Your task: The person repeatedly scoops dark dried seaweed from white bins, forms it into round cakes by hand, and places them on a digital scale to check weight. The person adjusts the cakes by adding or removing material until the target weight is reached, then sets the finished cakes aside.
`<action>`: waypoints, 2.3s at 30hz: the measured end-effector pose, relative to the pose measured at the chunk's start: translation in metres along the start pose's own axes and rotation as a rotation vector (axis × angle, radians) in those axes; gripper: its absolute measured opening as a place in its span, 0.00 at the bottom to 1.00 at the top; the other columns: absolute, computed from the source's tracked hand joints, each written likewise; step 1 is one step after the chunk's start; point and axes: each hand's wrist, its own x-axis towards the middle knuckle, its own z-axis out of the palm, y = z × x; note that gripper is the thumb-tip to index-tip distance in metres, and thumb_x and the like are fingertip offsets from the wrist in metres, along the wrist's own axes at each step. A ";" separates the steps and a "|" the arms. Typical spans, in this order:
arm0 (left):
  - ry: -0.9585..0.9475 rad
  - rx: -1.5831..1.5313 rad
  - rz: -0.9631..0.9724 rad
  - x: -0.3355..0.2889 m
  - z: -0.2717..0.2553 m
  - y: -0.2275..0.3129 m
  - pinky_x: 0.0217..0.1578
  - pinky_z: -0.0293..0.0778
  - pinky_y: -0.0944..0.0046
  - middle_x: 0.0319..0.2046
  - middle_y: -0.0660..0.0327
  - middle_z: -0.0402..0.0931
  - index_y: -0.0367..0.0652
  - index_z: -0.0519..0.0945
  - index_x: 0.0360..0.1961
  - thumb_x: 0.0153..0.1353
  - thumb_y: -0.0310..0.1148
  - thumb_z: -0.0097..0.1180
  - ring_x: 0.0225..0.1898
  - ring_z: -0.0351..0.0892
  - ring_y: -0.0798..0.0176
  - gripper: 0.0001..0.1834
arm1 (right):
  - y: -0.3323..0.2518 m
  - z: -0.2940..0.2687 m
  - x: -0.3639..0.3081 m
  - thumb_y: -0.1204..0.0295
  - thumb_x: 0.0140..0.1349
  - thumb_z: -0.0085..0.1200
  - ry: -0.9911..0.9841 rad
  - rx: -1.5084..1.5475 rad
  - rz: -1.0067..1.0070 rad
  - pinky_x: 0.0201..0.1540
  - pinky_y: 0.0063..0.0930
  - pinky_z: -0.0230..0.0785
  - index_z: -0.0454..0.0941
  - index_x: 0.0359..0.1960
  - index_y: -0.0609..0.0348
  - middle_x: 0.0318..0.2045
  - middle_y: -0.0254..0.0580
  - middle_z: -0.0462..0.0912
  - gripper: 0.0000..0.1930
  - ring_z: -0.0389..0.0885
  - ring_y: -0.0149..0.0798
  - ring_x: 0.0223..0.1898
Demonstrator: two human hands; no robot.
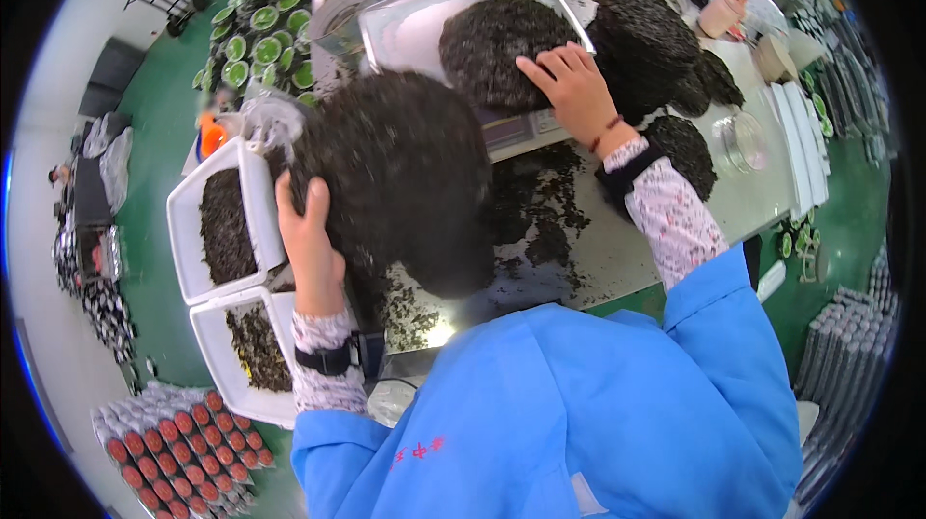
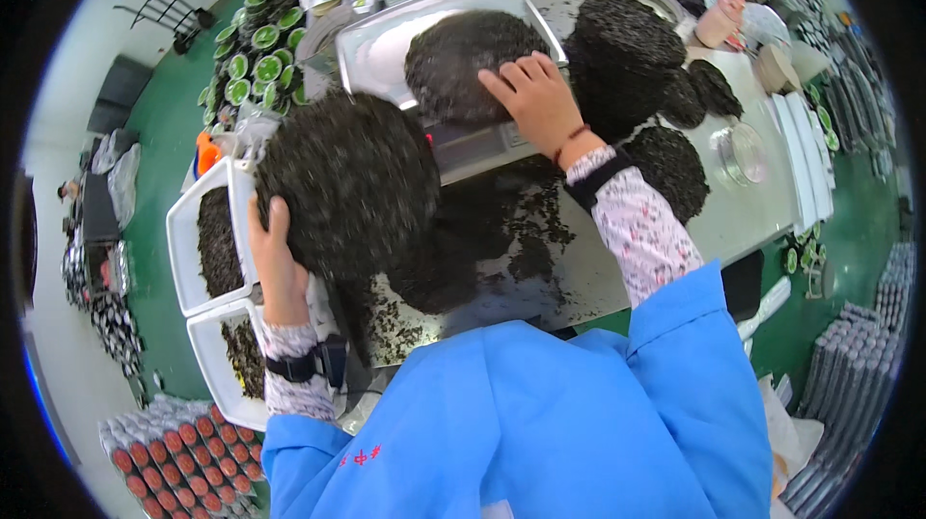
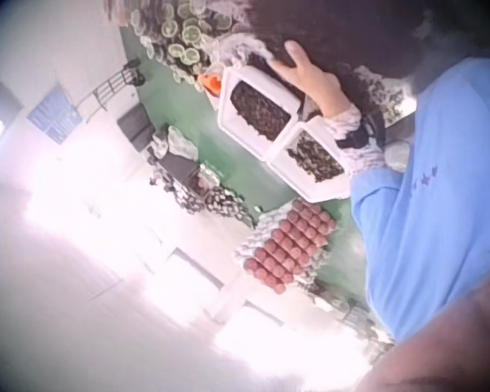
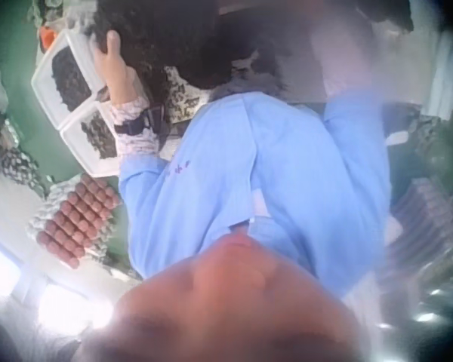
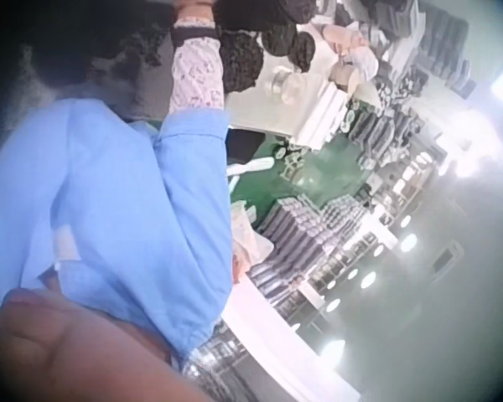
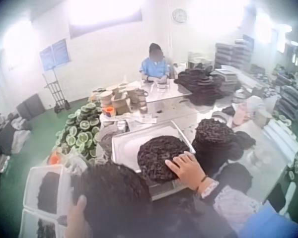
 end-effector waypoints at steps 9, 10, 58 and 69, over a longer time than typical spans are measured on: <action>-0.008 0.097 0.104 0.093 0.073 -0.062 0.55 0.63 0.62 0.56 0.55 0.67 0.37 0.57 0.65 0.67 0.44 0.54 0.53 0.68 0.64 0.33 | 0.039 -0.153 -0.140 0.88 0.42 0.50 0.232 -0.013 0.457 0.56 0.38 0.65 0.76 0.56 0.54 0.50 0.44 0.76 0.33 0.73 0.50 0.52; 0.033 0.141 0.154 0.086 0.058 -0.079 0.55 0.64 0.62 0.56 0.55 0.67 0.37 0.58 0.64 0.68 0.42 0.53 0.53 0.68 0.64 0.31 | 0.045 -0.160 -0.152 0.89 0.43 0.49 0.257 -0.070 0.499 0.58 0.38 0.64 0.76 0.56 0.54 0.52 0.45 0.76 0.33 0.72 0.51 0.54; -0.310 0.437 -0.430 -0.090 -0.035 -0.202 0.60 0.64 0.58 0.61 0.50 0.62 0.38 0.63 0.62 0.60 0.37 0.62 0.61 0.66 0.54 0.32 | -0.189 0.017 -0.133 0.71 0.66 0.46 -0.571 1.857 0.955 0.62 0.26 0.60 0.64 0.63 0.67 0.58 0.43 0.73 0.24 0.69 0.34 0.59; -0.178 -0.139 -0.656 -0.104 -0.045 -0.137 0.55 0.72 0.59 0.51 0.57 0.76 0.35 0.71 0.56 0.66 0.26 0.52 0.52 0.76 0.59 0.18 | -0.176 -0.024 -0.113 0.72 0.65 0.47 -0.352 1.564 0.892 0.43 0.22 0.69 0.73 0.52 0.66 0.37 0.38 0.80 0.16 0.75 0.27 0.38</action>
